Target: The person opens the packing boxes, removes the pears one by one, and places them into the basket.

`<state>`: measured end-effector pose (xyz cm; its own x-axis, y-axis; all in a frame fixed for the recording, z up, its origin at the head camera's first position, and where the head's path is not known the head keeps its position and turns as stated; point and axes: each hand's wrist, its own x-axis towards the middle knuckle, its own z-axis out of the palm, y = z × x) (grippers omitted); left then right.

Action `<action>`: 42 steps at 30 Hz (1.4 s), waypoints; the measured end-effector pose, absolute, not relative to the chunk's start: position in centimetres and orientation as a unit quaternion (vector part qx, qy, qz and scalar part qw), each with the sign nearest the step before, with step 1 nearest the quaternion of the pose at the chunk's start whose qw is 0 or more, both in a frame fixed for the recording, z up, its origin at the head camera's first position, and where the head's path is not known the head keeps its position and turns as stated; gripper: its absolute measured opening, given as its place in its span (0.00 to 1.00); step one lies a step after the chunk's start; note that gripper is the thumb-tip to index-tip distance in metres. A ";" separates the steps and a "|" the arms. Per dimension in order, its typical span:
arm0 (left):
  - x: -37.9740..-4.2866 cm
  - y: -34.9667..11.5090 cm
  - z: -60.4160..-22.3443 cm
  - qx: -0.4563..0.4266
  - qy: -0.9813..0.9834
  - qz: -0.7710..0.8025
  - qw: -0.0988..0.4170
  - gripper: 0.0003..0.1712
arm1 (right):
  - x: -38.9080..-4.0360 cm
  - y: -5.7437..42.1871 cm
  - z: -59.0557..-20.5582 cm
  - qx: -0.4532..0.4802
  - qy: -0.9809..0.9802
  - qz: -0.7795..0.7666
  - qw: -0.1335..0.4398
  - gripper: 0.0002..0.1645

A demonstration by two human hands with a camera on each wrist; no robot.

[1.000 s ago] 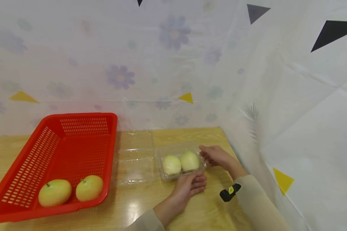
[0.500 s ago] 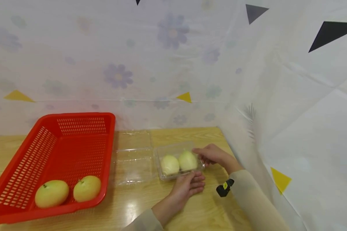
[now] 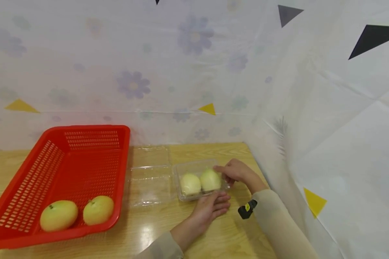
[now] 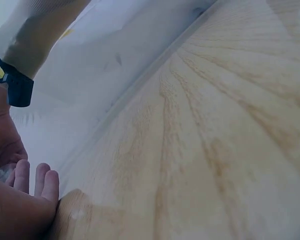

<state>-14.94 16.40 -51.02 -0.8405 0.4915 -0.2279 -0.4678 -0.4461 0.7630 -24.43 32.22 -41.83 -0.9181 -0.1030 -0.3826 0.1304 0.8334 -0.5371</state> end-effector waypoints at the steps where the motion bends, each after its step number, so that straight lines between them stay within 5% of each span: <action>1: -14.9 16.4 -51.0 0.013 0.443 0.850 0.284 0.24 | -24.4 32.2 -41.8 0.007 0.937 -0.284 0.201 0.36; 42: -14.8 16.9 -50.4 -0.019 0.440 0.858 0.265 0.22 | -23.6 31.4 -41.4 -0.013 0.958 -0.213 0.192 0.42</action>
<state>-14.80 16.90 -50.39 -0.8591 0.4378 -0.2650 -0.4708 -0.4730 0.7448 -23.63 31.39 -41.39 -0.9262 -0.1072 -0.3615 0.0560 0.9089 -0.4132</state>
